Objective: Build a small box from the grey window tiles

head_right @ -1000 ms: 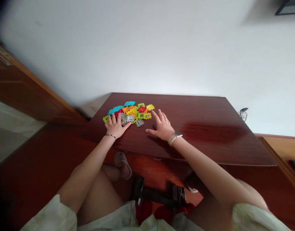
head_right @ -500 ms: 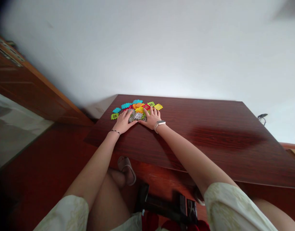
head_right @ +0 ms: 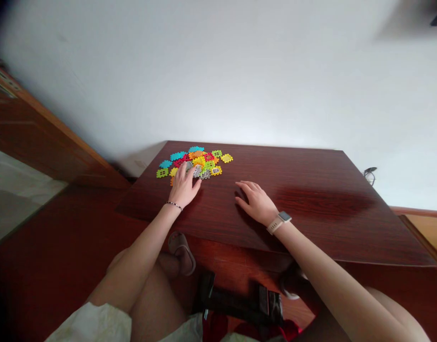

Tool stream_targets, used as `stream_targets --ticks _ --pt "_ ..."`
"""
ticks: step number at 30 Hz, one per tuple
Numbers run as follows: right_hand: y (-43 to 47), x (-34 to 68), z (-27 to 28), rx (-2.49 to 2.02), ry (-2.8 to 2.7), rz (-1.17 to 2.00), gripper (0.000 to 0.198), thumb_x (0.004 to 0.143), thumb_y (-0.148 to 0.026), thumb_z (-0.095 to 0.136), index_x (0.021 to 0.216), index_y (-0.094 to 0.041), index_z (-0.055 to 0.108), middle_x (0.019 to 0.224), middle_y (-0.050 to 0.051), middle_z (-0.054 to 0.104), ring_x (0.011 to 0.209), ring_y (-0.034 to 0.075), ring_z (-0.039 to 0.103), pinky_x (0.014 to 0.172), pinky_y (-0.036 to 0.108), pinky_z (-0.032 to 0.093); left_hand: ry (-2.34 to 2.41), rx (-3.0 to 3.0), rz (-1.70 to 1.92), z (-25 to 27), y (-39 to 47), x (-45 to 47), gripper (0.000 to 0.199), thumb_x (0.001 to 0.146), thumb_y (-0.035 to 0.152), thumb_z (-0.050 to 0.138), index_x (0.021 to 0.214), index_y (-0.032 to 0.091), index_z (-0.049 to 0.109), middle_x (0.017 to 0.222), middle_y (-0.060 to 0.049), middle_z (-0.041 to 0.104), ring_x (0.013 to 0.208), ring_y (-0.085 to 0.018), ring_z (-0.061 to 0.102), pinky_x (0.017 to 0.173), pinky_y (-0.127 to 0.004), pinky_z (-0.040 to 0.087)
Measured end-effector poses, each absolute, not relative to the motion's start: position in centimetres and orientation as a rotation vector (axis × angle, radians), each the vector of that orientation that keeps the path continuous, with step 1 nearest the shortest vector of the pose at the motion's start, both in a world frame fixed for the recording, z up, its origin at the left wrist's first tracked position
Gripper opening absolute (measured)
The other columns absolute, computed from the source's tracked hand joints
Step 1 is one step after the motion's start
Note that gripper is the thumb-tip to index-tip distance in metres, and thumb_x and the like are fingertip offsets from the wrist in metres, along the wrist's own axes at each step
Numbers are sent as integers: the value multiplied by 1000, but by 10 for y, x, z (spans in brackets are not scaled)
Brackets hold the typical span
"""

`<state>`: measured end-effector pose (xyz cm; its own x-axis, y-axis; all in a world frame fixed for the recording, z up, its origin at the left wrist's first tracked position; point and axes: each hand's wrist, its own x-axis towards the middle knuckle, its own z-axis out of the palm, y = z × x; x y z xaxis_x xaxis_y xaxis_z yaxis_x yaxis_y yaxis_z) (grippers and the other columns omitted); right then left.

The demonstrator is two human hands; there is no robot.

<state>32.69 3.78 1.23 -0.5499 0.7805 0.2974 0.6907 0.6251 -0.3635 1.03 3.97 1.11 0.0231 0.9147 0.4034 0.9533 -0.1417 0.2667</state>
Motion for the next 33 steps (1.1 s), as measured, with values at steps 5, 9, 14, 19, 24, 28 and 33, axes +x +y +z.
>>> stream_targets --ticks 5,9,14,19,24,28,33 --pt "13 377 -4 -1250 -2390 160 50 108 -44 48 153 -23 59 157 17 60 148 36 53 123 60 46 -1617 -2633 -693 0 6 83 44 106 39 57 146 19 57 162 -17 53 153 -34 47 127 -55 42" --pt "11 379 -7 -1273 -2439 144 50 109 -46 48 152 -25 59 161 16 56 151 38 50 120 62 48 -1562 -2679 -653 -4 1 112 41 108 37 55 144 18 60 156 -17 57 148 -34 52 124 -52 44" --pt "14 377 -5 -1306 -2384 148 45 108 -48 50 147 -28 62 153 14 61 144 37 55 117 60 50 -1584 -2654 -661 -2 4 113 41 108 38 54 144 19 60 150 -17 60 143 -34 55 120 -53 47" --pt "14 376 -9 -1312 -2368 156 45 109 -46 49 149 -29 60 160 13 56 151 36 49 120 60 48 -1572 -2657 -640 -4 3 115 43 108 36 53 147 18 57 153 -19 57 146 -36 53 121 -55 45" --pt "14 376 -8 -1321 -2376 131 44 109 -46 50 148 -29 61 159 12 58 149 36 51 119 58 48 -1572 -2656 -604 -4 2 116 44 109 35 52 148 15 56 156 -20 56 147 -37 53 123 -55 45" --pt "13 376 -7 -1310 -2376 97 43 109 -45 51 147 -28 62 157 13 59 146 36 53 116 58 50 -1570 -2646 -593 -3 1 116 43 109 35 52 148 17 55 157 -19 56 147 -36 53 122 -55 46" --pt "12 375 -6 -1312 -2388 72 43 110 -44 50 147 -24 61 157 14 59 146 35 52 116 56 50 -1561 -2629 -570 -4 1 117 44 109 35 53 147 15 56 156 -19 57 146 -35 54 122 -54 47"
